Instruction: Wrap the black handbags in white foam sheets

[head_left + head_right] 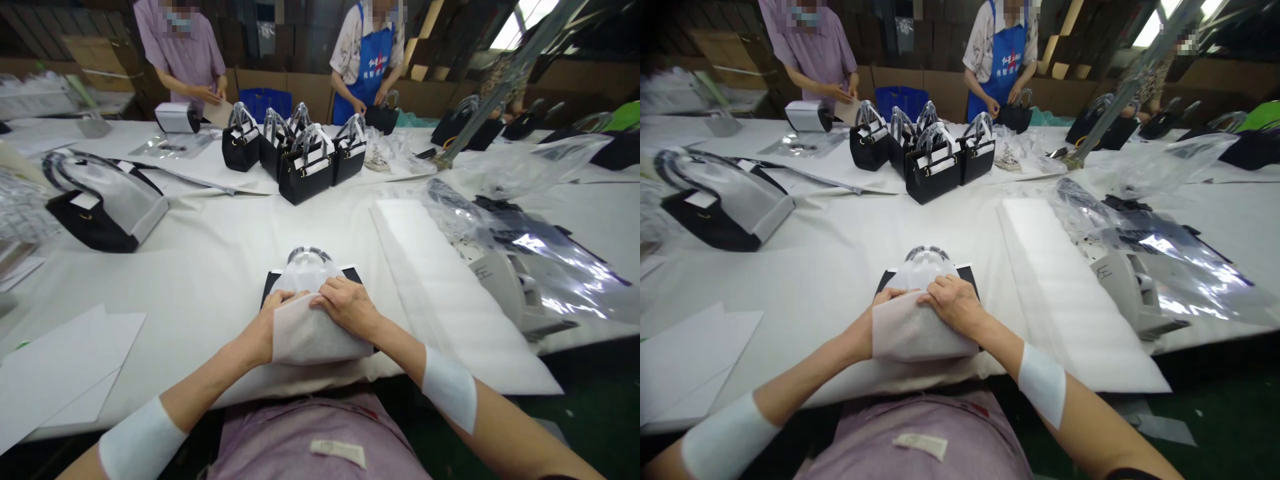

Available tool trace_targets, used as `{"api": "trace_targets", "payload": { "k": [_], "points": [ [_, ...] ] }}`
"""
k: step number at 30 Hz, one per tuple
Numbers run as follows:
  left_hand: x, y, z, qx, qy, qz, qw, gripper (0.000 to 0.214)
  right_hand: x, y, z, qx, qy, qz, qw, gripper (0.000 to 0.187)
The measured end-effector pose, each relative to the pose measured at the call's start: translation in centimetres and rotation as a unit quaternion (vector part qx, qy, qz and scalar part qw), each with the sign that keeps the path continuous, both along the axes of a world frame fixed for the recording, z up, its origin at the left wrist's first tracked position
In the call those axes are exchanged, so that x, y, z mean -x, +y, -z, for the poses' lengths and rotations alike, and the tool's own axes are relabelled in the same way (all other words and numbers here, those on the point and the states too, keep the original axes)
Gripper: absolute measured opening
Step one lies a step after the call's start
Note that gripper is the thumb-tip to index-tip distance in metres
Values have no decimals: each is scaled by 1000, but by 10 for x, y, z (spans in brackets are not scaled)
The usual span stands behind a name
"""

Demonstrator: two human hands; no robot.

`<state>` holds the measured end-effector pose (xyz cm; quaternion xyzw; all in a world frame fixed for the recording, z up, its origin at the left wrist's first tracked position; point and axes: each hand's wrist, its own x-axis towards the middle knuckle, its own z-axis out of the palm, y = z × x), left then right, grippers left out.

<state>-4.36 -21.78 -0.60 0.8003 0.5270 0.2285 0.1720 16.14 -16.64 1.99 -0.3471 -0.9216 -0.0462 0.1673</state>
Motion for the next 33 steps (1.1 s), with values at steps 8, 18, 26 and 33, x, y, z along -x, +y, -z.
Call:
{"api": "trace_targets", "payload": {
  "k": [8,18,26,33],
  "points": [
    [21,5,-19,-18,74,50,996,34,-9,2,5,35,46,43,997,36],
    [22,2,-22,10,-5,66,998,24,-9,1,8,82,86,81,990,33],
    [23,21,-35,173,-64,-51,981,32,0,4,6,124,40,134,982,29],
    [10,32,-11,132,-6,-101,986,37,-12,16,0,165,252,105,948,12]
  ]
}}
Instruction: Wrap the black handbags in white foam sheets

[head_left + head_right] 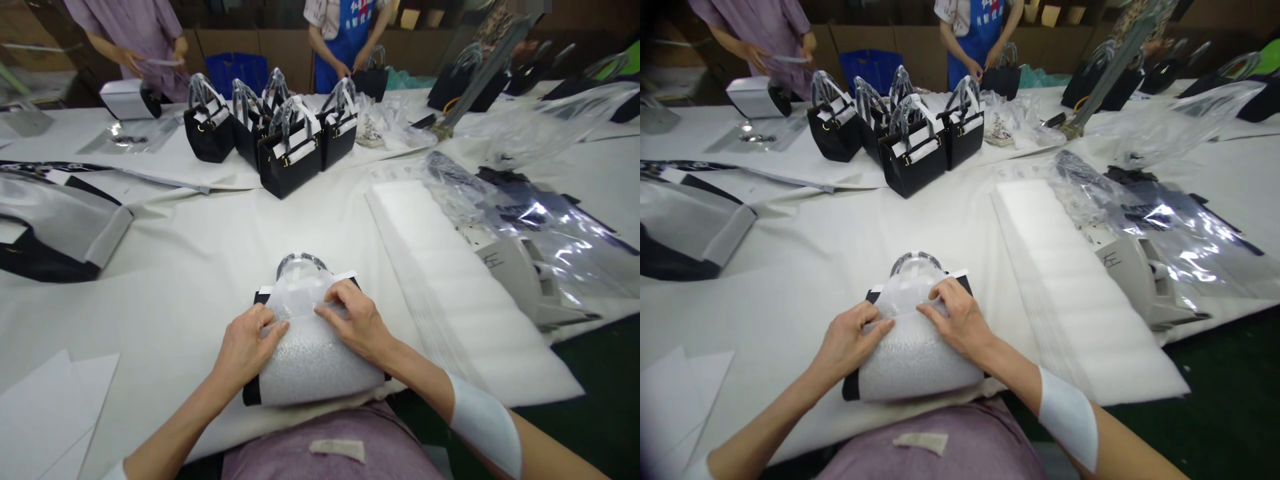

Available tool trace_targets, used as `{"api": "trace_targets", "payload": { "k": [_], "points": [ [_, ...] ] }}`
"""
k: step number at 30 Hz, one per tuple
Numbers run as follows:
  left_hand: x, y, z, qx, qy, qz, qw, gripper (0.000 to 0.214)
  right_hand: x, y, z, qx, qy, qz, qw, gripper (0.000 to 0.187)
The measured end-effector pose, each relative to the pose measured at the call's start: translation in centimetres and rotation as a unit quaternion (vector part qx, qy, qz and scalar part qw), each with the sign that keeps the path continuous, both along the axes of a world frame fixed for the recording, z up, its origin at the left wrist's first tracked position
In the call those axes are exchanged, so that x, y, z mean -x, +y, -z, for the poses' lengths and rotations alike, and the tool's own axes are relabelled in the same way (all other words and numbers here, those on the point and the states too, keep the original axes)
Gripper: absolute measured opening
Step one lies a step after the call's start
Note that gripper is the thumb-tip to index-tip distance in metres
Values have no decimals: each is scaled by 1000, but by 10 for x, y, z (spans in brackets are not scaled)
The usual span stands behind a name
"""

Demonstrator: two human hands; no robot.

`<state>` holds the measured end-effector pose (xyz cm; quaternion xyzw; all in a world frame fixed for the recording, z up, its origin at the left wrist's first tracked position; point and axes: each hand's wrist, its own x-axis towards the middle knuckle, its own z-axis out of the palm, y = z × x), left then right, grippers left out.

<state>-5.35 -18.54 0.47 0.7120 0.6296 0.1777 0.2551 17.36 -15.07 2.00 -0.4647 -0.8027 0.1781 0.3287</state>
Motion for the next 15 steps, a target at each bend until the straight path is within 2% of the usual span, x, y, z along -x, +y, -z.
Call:
{"api": "trace_targets", "payload": {
  "k": [2,4,6,8,10,13,15],
  "points": [
    [1,0,0,7,3,-6,1000,36,-7,-2,-9,-64,46,35,996,8],
    [1,0,-1,11,10,-10,1000,36,-10,-9,-18,-104,35,25,994,11],
    [1,0,-1,13,17,-9,1000,35,-8,-17,-21,-74,-27,-52,996,9],
    [2,0,-1,14,25,-6,1000,36,-4,-25,-19,-9,-109,-114,987,7],
    [3,-1,-2,-9,31,0,999,34,1,-29,-15,35,-172,-118,977,10],
    [-1,-9,-4,-159,57,24,985,26,4,-32,-9,50,-197,-106,973,16],
    [-9,-17,-2,-277,83,86,953,39,3,-33,-7,40,-195,-102,975,20]
  ]
}}
